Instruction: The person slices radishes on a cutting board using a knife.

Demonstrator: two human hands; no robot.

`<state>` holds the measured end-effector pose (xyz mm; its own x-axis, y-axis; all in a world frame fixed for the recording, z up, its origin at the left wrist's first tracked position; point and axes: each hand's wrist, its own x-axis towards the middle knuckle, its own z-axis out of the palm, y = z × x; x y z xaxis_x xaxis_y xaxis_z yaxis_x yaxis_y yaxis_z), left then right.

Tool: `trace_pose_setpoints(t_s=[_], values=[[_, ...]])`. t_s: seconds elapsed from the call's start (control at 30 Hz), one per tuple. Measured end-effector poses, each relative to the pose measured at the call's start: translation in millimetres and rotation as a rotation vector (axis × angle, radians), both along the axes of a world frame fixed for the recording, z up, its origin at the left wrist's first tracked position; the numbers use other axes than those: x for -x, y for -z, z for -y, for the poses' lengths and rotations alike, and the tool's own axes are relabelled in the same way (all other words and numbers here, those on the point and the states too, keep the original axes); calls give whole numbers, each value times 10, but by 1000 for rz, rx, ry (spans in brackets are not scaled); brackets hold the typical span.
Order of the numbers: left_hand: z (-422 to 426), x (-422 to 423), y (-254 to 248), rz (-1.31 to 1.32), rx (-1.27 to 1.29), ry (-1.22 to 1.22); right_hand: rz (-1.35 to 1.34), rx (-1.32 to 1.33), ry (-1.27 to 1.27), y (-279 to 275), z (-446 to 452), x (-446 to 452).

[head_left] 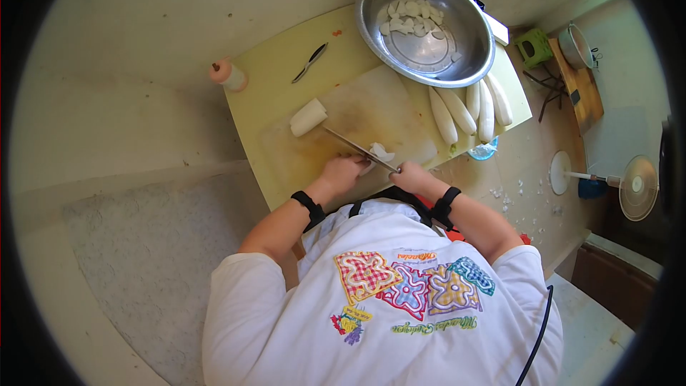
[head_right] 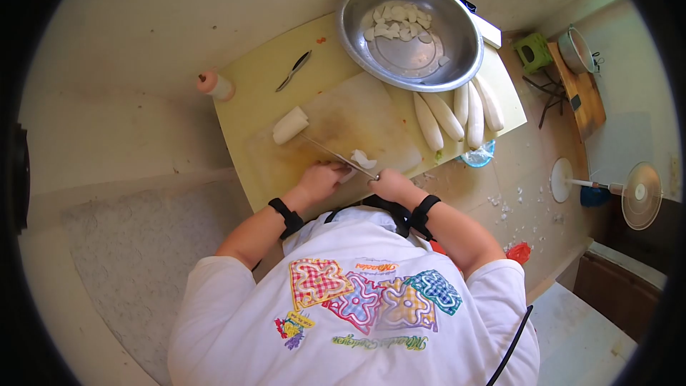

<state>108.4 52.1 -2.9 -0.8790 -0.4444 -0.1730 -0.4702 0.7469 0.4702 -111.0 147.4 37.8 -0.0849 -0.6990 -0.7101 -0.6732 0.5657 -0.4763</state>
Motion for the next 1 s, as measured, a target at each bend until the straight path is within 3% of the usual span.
trace_pose_setpoints(t_s=[0.17, 0.47, 0.53, 1.0], values=[[-8, 2, -57, 18, 19, 15, 118, 87, 98, 22, -91, 49], [-49, -27, 55, 31, 93, 30, 38, 109, -14, -138, -276, 94], [-43, -23, 27, 39, 98, 36, 99, 255, 18, -116, -324, 84], [-40, -17, -2, 48, 107, 41, 113, 228, 25, -71, -374, 96]])
